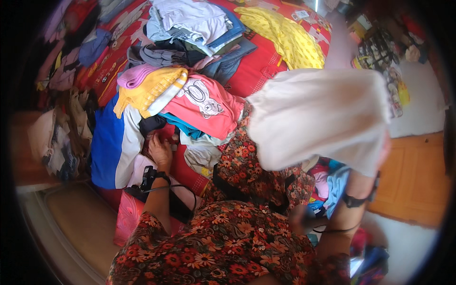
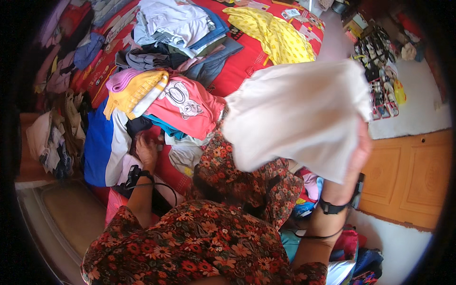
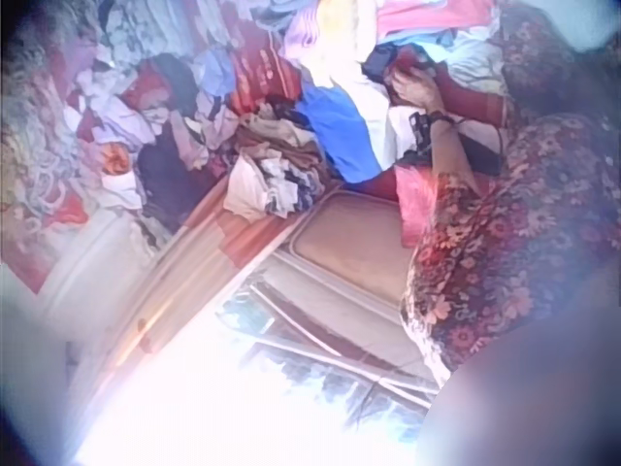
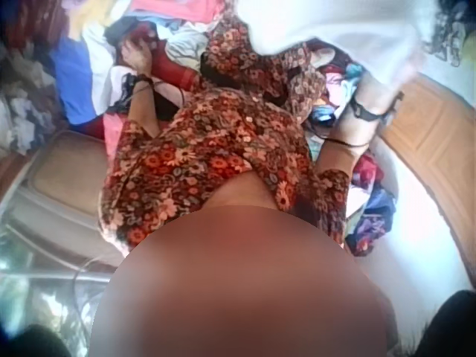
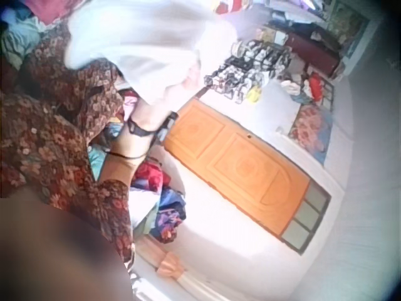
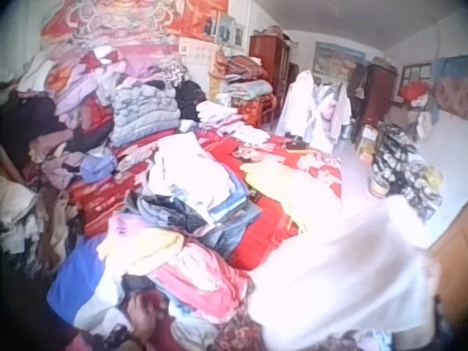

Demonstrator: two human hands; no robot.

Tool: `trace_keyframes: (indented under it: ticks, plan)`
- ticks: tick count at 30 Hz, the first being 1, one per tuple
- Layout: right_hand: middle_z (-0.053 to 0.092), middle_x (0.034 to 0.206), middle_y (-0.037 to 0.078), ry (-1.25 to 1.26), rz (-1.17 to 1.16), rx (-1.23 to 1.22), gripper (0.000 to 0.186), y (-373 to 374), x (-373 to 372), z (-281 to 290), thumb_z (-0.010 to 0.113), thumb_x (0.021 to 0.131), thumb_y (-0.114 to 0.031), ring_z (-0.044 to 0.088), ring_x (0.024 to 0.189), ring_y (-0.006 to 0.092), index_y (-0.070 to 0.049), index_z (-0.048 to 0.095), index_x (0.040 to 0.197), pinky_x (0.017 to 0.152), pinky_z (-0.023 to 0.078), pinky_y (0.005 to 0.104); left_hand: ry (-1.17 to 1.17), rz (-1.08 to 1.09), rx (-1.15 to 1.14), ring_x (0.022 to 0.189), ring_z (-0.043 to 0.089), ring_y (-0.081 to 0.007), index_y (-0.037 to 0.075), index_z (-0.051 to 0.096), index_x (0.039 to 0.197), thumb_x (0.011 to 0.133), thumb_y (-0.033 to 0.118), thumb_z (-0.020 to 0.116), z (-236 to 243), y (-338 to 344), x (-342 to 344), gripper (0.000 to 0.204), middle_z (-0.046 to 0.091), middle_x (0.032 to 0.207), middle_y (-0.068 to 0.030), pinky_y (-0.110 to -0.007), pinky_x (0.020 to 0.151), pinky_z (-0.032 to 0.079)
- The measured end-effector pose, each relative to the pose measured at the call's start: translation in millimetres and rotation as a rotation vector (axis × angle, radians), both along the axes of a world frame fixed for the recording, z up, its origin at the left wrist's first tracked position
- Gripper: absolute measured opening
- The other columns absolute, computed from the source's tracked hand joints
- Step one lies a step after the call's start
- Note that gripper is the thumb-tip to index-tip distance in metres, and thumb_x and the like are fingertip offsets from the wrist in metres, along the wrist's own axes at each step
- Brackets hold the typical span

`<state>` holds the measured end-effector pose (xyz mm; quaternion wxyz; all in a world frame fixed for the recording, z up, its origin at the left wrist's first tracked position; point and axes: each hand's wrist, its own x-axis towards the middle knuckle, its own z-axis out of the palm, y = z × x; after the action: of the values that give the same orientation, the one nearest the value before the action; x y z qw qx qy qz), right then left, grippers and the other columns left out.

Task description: The person folds several items of clothing, including a grey top, a pink top, a light blue cloth, a white zip-up hoodie, and a black garment, on a bed covered with laundry.

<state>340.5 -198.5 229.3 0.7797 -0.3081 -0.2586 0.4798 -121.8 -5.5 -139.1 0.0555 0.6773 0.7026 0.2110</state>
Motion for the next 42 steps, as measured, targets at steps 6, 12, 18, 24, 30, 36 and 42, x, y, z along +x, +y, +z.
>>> trace_keyframes:
  ticks: [6, 12, 18, 24, 30, 36, 42]
  plan:
    - [0.057, 0.128, 0.019, -0.323, -0.122, 0.001, 0.041, 44, 21, 84, 0.046, 0.096, -0.02, 0.055, 0.117, 0.031, 0.003, 0.05, 0.129, 0.105, 0.04, 0.0445, 0.077, -0.037, 0.088, 0.13, 0.039, -0.0352, 0.005, 0.048, 0.131, 0.09, 0.032, 0.051, -18, -2, 6, 0.049, 0.045, 0.139, -0.0172, -0.053, 0.105, 0.029]
    - [0.061, 0.119, 0.019, -0.26, 0.213, 0.015, 0.033, 181, 22, 119, 0.047, 0.095, -0.011, 0.061, 0.109, 0.0297, 0.007, 0.053, 0.122, 0.1, 0.046, 0.0423, 0.05, -0.005, 0.087, 0.13, 0.038, -0.0348, 0.004, 0.053, 0.127, 0.089, 0.03, 0.051, -14, -4, 8, 0.046, 0.046, 0.139, -0.0155, -0.052, 0.105, 0.029]
    - [0.059, 0.117, 0.024, -0.391, 0.411, 0.381, 0.03, 348, 9, 182, 0.039, 0.095, -0.004, 0.06, 0.109, 0.0323, 0.01, 0.05, 0.12, 0.098, 0.048, 0.0447, 0.008, 0.053, 0.027, 0.132, 0.037, -0.0338, 0.005, 0.053, 0.128, 0.086, 0.031, 0.052, -9, -4, 13, 0.049, 0.047, 0.138, -0.0142, -0.055, 0.109, 0.023]
    - [0.059, 0.117, 0.022, -0.472, -0.147, 0.216, 0.034, 446, -30, 138, 0.039, 0.096, -0.009, 0.06, 0.107, 0.0329, 0.008, 0.049, 0.123, 0.095, 0.05, 0.0482, -0.011, 0.083, -0.009, 0.133, 0.036, -0.0333, 0.005, 0.053, 0.127, 0.084, 0.029, 0.053, 1, -3, 14, 0.049, 0.048, 0.136, -0.0134, -0.057, 0.112, 0.018]
    - [0.055, 0.128, 0.013, -0.275, 0.184, -0.595, 0.04, 460, -107, -108, 0.054, 0.094, -0.017, 0.058, 0.111, 0.0264, -0.002, 0.046, 0.131, 0.094, 0.048, 0.0401, -0.022, 0.09, 0.012, 0.128, 0.04, -0.0336, 0.004, 0.057, 0.119, 0.079, 0.028, 0.059, 6, -2, 12, 0.047, 0.052, 0.128, -0.0138, -0.055, 0.11, 0.022]
    - [0.059, 0.113, 0.012, -0.948, -0.156, -0.476, 0.039, 430, -119, -149, 0.059, 0.094, -0.021, 0.057, 0.102, 0.0202, 0.001, 0.048, 0.124, 0.089, 0.047, 0.0327, -0.082, 0.06, -0.036, 0.133, 0.035, -0.0337, 0.003, 0.054, 0.122, 0.079, 0.027, 0.061, 7, -1, 10, 0.051, 0.049, 0.13, -0.0146, -0.053, 0.11, 0.023]
    - [0.06, 0.113, 0.015, -1.368, 0.101, -0.265, 0.043, 408, -189, -143, 0.069, 0.086, -0.019, 0.058, 0.103, 0.02, 0.002, 0.052, 0.119, 0.09, 0.046, 0.0306, -0.059, 0.085, -0.007, 0.131, 0.037, -0.0344, 0.003, 0.054, 0.123, 0.079, 0.026, 0.062, 4, -3, 11, 0.05, 0.05, 0.131, -0.0148, -0.054, 0.11, 0.023]
